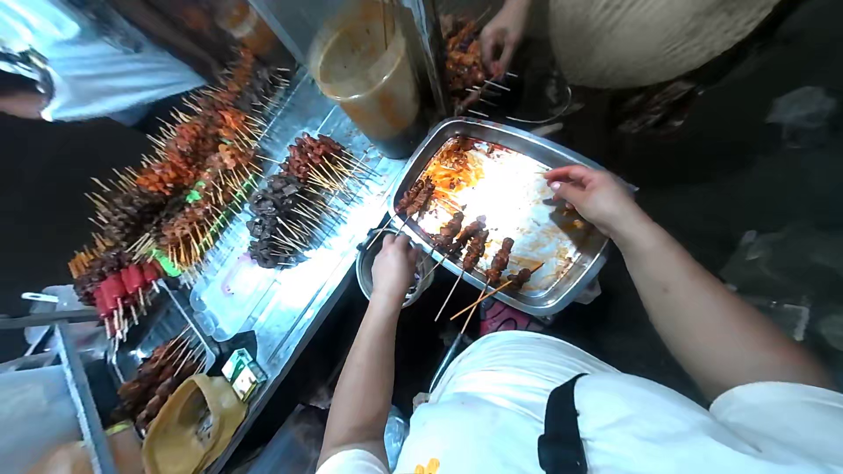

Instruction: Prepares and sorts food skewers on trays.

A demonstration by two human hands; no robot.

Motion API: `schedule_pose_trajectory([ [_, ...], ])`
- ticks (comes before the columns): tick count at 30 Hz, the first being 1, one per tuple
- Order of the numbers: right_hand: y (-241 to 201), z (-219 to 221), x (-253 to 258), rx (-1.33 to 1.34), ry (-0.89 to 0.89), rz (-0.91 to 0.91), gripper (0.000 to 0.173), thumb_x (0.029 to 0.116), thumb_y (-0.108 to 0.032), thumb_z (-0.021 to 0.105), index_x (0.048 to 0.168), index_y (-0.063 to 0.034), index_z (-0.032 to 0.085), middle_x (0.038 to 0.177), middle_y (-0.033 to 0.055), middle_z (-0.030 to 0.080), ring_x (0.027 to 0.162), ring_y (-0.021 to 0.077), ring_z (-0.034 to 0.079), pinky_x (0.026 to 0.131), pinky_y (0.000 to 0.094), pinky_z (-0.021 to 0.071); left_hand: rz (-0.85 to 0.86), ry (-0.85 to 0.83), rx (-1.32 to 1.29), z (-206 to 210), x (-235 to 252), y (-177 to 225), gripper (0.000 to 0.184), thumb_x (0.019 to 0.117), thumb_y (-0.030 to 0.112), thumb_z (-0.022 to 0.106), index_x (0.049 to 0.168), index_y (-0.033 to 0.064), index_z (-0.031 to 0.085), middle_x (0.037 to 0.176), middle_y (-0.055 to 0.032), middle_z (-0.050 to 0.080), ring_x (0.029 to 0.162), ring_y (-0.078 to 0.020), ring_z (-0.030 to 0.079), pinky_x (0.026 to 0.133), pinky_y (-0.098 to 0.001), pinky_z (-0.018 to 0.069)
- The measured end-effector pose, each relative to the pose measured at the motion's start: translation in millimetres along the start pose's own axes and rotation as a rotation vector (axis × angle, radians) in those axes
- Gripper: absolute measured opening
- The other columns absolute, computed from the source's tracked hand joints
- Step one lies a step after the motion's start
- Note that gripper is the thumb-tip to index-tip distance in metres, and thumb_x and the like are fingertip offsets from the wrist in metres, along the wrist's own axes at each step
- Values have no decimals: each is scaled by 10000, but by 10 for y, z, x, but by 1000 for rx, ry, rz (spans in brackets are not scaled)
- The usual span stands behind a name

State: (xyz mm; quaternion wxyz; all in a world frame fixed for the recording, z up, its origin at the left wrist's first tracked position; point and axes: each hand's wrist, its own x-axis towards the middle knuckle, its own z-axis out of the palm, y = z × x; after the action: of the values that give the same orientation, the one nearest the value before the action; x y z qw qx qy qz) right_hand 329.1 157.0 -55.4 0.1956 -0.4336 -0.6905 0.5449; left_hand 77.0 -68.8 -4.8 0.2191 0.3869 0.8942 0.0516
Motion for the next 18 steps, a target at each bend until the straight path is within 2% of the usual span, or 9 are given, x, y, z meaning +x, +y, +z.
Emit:
schedule_pose_trajectory([
  [2, -23, 27, 6, -1, -14, 2, 254, 1066, -111, 541, 1288, -25, 629, 1200, 141, 656, 875, 150, 622, 779, 348, 526, -30, 64, 34, -11, 162, -105, 312, 1015, 189, 638, 1289, 41, 651, 1383, -235, 567, 1125, -439, 647, 932, -627, 529],
  [6, -26, 15, 32, -7, -7, -2, 258, 1067, -103, 534, 1294, -22, 627, 1220, 155, 654, 904, 175, 634, 808, 372, 529, -25, -11, 61, -47, 291, -243, 247, 1006, 92, 591, 1229, 45, 689, 1341, -213, 618, 1182, -417, 634, 989, -628, 498],
  [9, -9, -10, 36, -1, 2, 13, 264, 1062, -95, 543, 1301, -25, 629, 1260, 166, 649, 968, 197, 660, 873, 398, 550, 0, -2, 21, -120, 250, -213, 251, 986, 166, 667, 1197, 34, 703, 1323, -212, 621, 1169, -399, 636, 1000, -607, 498],
  [10, -10, -6, 35, 4, 4, 15, 261, 1061, -93, 542, 1298, -22, 628, 1253, 164, 647, 962, 192, 653, 863, 391, 543, 5, 19, 13, -143, 229, -184, 277, 987, 199, 679, 1198, 20, 698, 1303, -223, 621, 1152, -401, 640, 988, -604, 502],
  [12, -30, 17, 36, 9, 4, 8, 254, 1062, -94, 541, 1287, -14, 629, 1233, 159, 651, 939, 175, 646, 836, 368, 539, 46, 31, 1, -176, 152, -79, 268, 990, 226, 679, 1128, -3, 701, 1211, -227, 648, 1086, -394, 660, 948, -595, 520],
  [13, -32, 30, 44, 14, 1, 0, 254, 1060, -91, 544, 1285, -9, 628, 1225, 157, 651, 925, 166, 645, 823, 353, 541, 82, -5, -7, -181, 90, -2, 260, 988, 218, 678, 1102, -14, 703, 1160, -229, 668, 1065, -390, 665, 944, -594, 520],
  [15, -49, 50, 45, 16, -6, 3, 252, 1059, -102, 551, 1281, -11, 629, 1208, 146, 655, 897, 142, 638, 801, 331, 537, 121, -152, 23, -134, -54, 172, 293, 986, 231, 670, 1136, -20, 698, 1139, -224, 683, 1071, -385, 667, 963, -589, 512],
  [18, -71, 48, 58, 10, -21, 4, 251, 1064, -112, 542, 1281, -17, 626, 1191, 133, 652, 873, 120, 620, 786, 314, 526, 136, -327, 111, 53, -209, 312, 374, 1021, 304, 613, 1215, -11, 665, 1217, -219, 660, 1141, -369, 647, 1006, -554, 492],
])
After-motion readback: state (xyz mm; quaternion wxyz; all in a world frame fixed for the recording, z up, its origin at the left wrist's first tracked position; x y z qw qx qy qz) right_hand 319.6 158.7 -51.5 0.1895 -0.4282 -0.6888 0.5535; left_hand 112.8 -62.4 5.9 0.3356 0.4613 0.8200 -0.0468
